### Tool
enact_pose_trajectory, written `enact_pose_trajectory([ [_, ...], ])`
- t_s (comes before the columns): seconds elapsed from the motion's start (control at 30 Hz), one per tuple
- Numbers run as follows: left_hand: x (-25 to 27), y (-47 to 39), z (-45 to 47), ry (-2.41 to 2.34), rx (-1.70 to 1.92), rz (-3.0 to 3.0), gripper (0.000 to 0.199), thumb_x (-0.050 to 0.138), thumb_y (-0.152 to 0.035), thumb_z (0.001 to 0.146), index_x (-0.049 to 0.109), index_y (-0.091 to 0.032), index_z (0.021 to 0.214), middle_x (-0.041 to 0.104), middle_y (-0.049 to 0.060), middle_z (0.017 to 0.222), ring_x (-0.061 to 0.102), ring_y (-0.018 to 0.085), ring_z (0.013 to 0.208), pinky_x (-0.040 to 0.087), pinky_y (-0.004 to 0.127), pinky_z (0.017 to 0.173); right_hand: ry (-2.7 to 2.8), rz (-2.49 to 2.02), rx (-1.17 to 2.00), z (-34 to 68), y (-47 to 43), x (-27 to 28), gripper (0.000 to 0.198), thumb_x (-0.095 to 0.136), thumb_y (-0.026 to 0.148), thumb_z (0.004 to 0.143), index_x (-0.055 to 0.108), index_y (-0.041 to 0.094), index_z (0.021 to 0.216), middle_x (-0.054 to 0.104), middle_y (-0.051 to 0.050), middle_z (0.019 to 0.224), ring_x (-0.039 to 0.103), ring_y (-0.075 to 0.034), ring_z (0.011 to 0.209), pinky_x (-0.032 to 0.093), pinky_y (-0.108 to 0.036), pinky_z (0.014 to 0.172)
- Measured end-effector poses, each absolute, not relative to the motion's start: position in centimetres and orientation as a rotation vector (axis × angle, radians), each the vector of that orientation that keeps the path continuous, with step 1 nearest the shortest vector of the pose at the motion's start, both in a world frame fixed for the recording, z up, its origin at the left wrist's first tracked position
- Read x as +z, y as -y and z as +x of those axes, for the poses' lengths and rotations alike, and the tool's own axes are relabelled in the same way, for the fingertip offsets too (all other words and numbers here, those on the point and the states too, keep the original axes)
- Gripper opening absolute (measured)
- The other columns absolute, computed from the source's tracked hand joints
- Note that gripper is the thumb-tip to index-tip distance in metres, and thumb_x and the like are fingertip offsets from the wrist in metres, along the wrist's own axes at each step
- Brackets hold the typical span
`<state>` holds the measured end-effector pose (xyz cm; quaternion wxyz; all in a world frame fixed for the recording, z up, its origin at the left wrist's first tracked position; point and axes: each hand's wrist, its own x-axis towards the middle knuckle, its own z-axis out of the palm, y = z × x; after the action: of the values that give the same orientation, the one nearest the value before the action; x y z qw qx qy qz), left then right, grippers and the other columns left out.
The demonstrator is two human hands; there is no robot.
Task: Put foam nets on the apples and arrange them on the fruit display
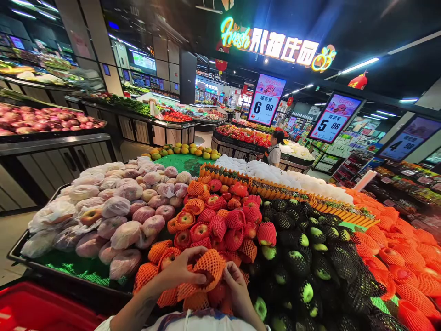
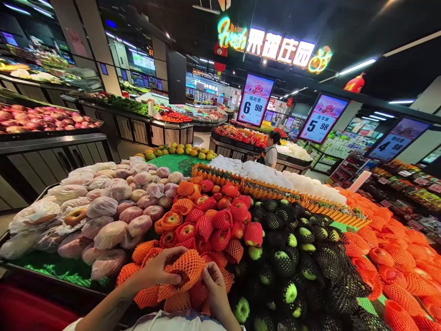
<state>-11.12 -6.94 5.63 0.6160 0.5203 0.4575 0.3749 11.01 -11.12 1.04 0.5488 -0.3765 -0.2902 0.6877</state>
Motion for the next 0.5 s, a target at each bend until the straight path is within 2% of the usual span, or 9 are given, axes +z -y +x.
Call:
enact_pose_trajectory([
  [0.13,6.1,7.2,-10.4,-1.053,0.802,1.226,0.082,0.101,-0.039,0.044,0.072,-0.02,0.119,0.068,0.015,0.13,0.057,0.041,0.13,0.039,0.05,0.117,0.679,-0.845,1.704,10.4,11.3,1.2,0.045,0.092,0.056,0.069,0.067,0.021,0.079,0.066,0.004,0.075,0.056,-0.012,0.068,0.045,-0.023,0.069],
  [0.23,6.9,7.4,-9.6,-0.97,0.796,1.251,0.087,0.099,-0.049,0.05,0.067,-0.02,0.125,0.066,0.017,0.132,0.056,0.04,0.131,0.04,0.048,0.116,0.663,-0.835,1.714,10.1,11.3,1.3,0.043,0.091,0.058,0.069,0.069,0.023,0.083,0.071,0.002,0.081,0.063,-0.014,0.073,0.049,-0.026,0.073],
  [0.3,7.2,7.6,-8.9,-0.911,0.82,1.254,0.09,0.094,-0.057,0.059,0.061,-0.022,0.135,0.064,0.016,0.136,0.055,0.038,0.133,0.043,0.047,0.115,0.644,-0.83,1.725,10.1,11.2,1.1,0.05,0.088,0.065,0.069,0.073,0.025,0.093,0.077,-0.002,0.095,0.069,-0.019,0.085,0.053,-0.03,0.077],
  [0.4,7.4,7.8,-8.1,-0.913,0.835,1.243,0.092,0.082,-0.067,0.073,0.05,-0.028,0.15,0.061,0.014,0.142,0.051,0.035,0.139,0.043,0.048,0.116,0.622,-0.792,1.811,10.6,11.1,0.7,0.071,0.078,0.081,0.069,0.073,0.027,0.114,0.077,-0.009,0.121,0.073,-0.027,0.1,0.056,-0.036,0.075],
  [0.5,7.6,7.8,-7.8,-0.923,0.812,1.326,0.084,0.065,-0.077,0.083,0.055,-0.028,0.15,0.062,0.013,0.144,0.045,0.034,0.145,0.032,0.049,0.125,0.696,-0.806,1.798,11.2,11.2,0.0,0.065,0.085,0.068,0.072,0.073,0.027,0.12,0.075,-0.009,0.127,0.074,-0.027,0.102,0.058,-0.036,0.076],
])
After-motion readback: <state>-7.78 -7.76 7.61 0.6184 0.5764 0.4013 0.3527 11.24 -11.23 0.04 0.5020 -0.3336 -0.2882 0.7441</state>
